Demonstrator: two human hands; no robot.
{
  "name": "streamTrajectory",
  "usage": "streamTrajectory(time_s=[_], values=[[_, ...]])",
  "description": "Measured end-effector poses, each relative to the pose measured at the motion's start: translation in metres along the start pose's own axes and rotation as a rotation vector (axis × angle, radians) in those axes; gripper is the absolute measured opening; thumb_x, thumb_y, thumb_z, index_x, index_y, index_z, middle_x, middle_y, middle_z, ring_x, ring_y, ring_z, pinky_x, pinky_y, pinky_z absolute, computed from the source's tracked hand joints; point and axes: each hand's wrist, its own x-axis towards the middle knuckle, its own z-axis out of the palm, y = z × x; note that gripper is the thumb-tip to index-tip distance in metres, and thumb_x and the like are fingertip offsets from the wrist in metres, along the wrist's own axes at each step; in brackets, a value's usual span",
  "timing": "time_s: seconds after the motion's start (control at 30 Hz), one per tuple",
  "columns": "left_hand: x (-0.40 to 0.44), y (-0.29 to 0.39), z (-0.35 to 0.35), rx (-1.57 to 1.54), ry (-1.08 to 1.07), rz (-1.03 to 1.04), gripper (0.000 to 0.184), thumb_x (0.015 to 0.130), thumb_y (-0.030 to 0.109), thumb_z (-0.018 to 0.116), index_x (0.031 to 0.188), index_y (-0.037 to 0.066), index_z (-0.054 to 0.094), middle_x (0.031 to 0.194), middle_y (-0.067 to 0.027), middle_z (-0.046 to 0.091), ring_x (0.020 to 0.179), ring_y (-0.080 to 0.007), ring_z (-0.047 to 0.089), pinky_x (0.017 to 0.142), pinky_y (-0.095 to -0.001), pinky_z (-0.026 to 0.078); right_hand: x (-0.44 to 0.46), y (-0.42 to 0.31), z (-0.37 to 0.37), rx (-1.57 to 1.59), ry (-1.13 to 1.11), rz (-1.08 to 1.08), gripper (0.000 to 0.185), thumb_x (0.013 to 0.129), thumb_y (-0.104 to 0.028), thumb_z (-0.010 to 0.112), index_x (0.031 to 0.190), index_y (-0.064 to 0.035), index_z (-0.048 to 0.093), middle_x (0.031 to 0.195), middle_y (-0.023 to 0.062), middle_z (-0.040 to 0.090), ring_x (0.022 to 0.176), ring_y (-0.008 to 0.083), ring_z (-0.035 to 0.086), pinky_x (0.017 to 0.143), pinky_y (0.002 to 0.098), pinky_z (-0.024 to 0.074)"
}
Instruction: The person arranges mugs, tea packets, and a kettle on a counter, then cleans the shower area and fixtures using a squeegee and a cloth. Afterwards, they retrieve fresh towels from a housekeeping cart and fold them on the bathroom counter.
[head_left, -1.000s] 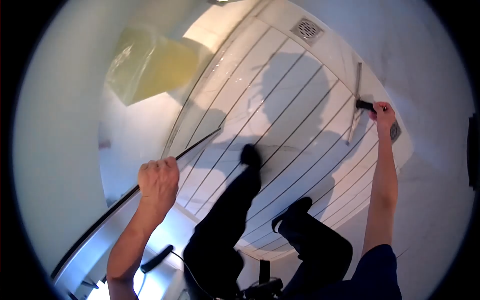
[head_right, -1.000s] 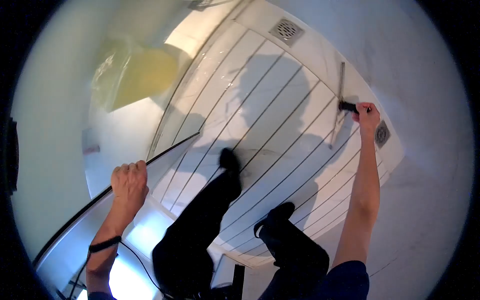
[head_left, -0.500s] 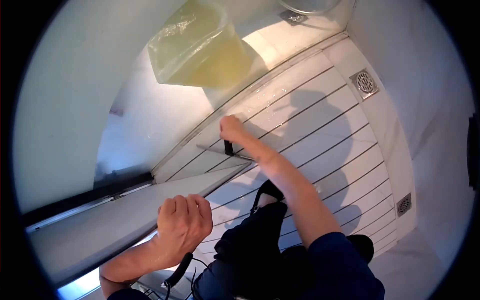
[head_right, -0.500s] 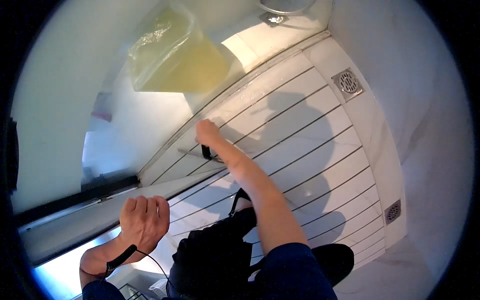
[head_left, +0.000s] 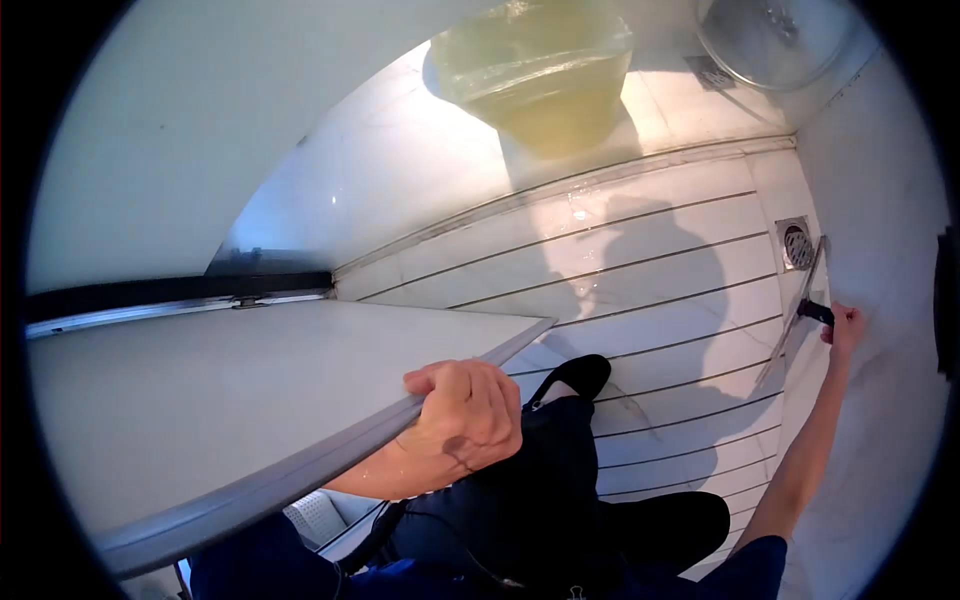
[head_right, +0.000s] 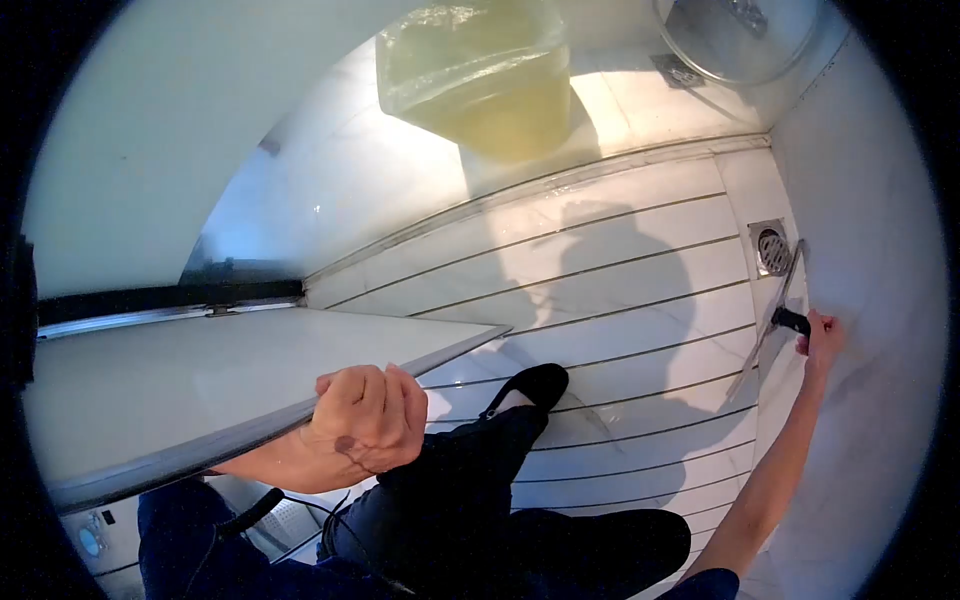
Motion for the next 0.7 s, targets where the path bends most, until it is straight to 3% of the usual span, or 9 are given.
streamTrajectory(time_s=[0.13,0.27,0.33,0.37,0.4,0.47,0.5,0.57,0.7], values=[[0.004,0.006,0.004,-0.013,0.036,-0.065,0.034,0.059,0.014,0.058,0.082,-0.010,0.058,0.058,-0.0179,0.053,0.052,-0.0244,0.052,0.045,-0.0335,0.032,-0.090,-0.070,-0.012,0.404,-0.119,0.027,0.034,0.081,-0.023,0.068,0.105,-0.0027,0.055,0.074,0.0055,0.058,0.053,0.0102,0.056,0.049,0.0240,0.0498],[0.003,0.012,0.013,-0.032,-0.018,-0.107,0.034,0.060,0.014,0.057,0.084,-0.010,0.057,0.060,-0.0158,0.053,0.054,-0.0243,0.052,0.045,-0.0339,0.032,-0.133,-0.113,0.037,0.321,-0.711,0.075,0.042,0.079,-0.013,0.063,0.117,-0.0045,0.049,0.075,0.0020,0.055,0.056,0.0076,0.048,0.049,0.0213,0.0385],[0.003,0.011,0.011,-0.095,-0.020,-0.123,0.029,0.060,0.013,0.057,0.081,-0.007,0.057,0.059,-0.0107,0.050,0.054,-0.0218,0.050,0.047,-0.0334,0.033,-0.156,-0.139,0.074,0.309,-0.719,0.011,0.042,0.075,-0.008,0.057,0.116,-0.0078,0.049,0.071,-0.0022,0.047,0.056,0.0052,0.038,0.048,0.0216,0.0314],[0.003,0.010,0.011,-0.080,-0.011,-0.119,0.028,0.060,0.013,0.057,0.080,-0.006,0.057,0.058,-0.0096,0.049,0.054,-0.0210,0.049,0.048,-0.0331,0.033,-0.170,-0.162,0.095,0.242,-0.758,-0.117,0.044,0.076,-0.005,0.056,0.119,-0.0047,0.048,0.072,-0.0022,0.047,0.054,0.0046,0.040,0.046,0.0202,0.0303],[0.005,0.009,0.012,-0.060,0.007,-0.111,0.027,0.060,0.013,0.057,0.079,-0.005,0.057,0.058,-0.0084,0.048,0.054,-0.0201,0.048,0.049,-0.0328,0.033,-0.178,-0.175,0.123,0.221,-0.846,-0.317,0.048,0.075,-0.004,0.056,0.122,-0.0042,0.047,0.080,-0.0008,0.052,0.063,0.0064,0.048,0.053,0.0215,0.0385],[0.004,0.011,0.022,-0.116,0.023,-0.131,0.023,0.061,0.013,0.056,0.077,-0.003,0.056,0.059,-0.0078,0.047,0.055,-0.0191,0.047,0.051,-0.0323,0.033,-0.189,-0.189,0.201,0.411,-1.001,-0.605,0.047,0.077,-0.009,0.063,0.122,-0.0064,0.050,0.098,0.0038,0.059,0.093,0.0145,0.055,0.082,0.0288,0.0452],[0.005,0.007,0.018,-0.138,0.030,-0.145,0.019,0.061,0.011,0.055,0.075,-0.003,0.056,0.059,-0.0076,0.047,0.057,-0.0187,0.047,0.052,-0.0325,0.033,-0.207,-0.235,0.211,0.269,-1.101,-0.532,0.045,0.077,-0.012,0.065,0.120,-0.0060,0.052,0.096,0.0044,0.060,0.089,0.0134,0.055,0.079,0.0277,0.0450],[0.005,0.001,0.013,-0.178,0.013,-0.136,0.022,0.061,0.010,0.056,0.078,-0.004,0.056,0.062,-0.0087,0.050,0.058,-0.0193,0.048,0.054,-0.0328,0.034,-0.210,-0.275,0.265,-0.064,-0.940,-0.961,0.034,0.078,-0.020,0.065,0.109,-0.0111,0.056,0.091,0.0107,0.061,0.083,0.0265,0.061,0.072,0.0345,0.0466],[0.010,-0.004,0.022,-0.133,0.163,-0.133,0.013,0.060,0.006,0.058,0.068,-0.004,0.055,0.053,-0.0085,0.044,0.050,-0.0197,0.044,0.049,-0.0331,0.030,-0.130,-0.281,0.262,-0.078,-0.839,-1.181,0.034,0.077,-0.027,0.067,0.106,-0.0108,0.058,0.092,0.0111,0.062,0.086,0.0296,0.061,0.075,0.0374,0.0476]])
